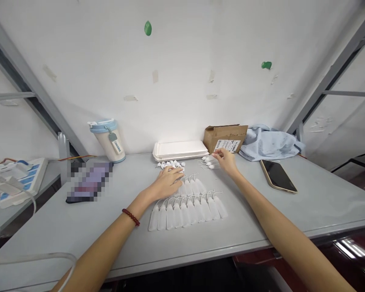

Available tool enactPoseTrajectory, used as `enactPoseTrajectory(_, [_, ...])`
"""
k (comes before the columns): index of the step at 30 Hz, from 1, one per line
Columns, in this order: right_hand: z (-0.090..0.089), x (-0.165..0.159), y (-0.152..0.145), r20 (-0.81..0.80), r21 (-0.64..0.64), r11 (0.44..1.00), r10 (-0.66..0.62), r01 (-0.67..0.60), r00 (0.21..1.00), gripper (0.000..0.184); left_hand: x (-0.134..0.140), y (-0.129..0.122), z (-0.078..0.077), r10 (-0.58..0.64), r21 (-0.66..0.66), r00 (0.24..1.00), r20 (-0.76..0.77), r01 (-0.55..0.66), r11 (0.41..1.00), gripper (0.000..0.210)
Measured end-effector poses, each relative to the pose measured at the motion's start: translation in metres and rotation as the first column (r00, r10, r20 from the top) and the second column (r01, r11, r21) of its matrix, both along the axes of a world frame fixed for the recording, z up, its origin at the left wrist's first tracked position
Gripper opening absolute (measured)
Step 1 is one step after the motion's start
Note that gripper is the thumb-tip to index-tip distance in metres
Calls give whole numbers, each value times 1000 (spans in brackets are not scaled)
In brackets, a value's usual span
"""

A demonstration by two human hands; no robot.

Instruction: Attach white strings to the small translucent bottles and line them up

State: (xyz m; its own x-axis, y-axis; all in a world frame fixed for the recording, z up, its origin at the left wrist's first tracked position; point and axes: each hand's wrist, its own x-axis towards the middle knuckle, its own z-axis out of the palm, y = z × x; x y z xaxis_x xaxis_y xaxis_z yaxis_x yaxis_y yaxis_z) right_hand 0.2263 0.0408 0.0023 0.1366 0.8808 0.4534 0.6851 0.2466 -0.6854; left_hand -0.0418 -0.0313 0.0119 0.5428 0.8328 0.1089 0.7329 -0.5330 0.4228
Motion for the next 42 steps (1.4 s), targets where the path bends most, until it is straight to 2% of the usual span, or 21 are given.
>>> enactPoseTrajectory(7, [-3, 2, 3, 13, 1, 1000, 23, -23, 1000, 11, -1, -1, 0, 14, 44, 1000, 0, -14, 999, 35])
enactPoseTrajectory(22, [-13, 6, 6, 165, 24, 1000, -5, 1, 986, 14, -6, -2, 3, 85, 63, 994, 65, -89, 994, 35])
enactPoseTrajectory(28, [-12, 6, 6, 239, 30, 1000, -16, 9, 971, 14, -7, 1, 4, 67, 120, 998, -20, -64, 991, 35])
enactPoseTrajectory(35, [-3, -6, -7, 326, 62, 998, -15, -5, 945, 19, -11, 5, -2, 117, 142, 992, -50, -109, 984, 36])
enactPoseTrajectory(38, [9, -17, -20, 338, 69, 991, 81, -111, 938, 12, -11, 5, -2, 122, 141, 992, -35, -116, 983, 37])
enactPoseTrajectory(42, [28, -34, -44, 225, -94, 921, 389, -377, 893, 7, -11, 3, 0, 155, 133, 988, -6, -153, 979, 38])
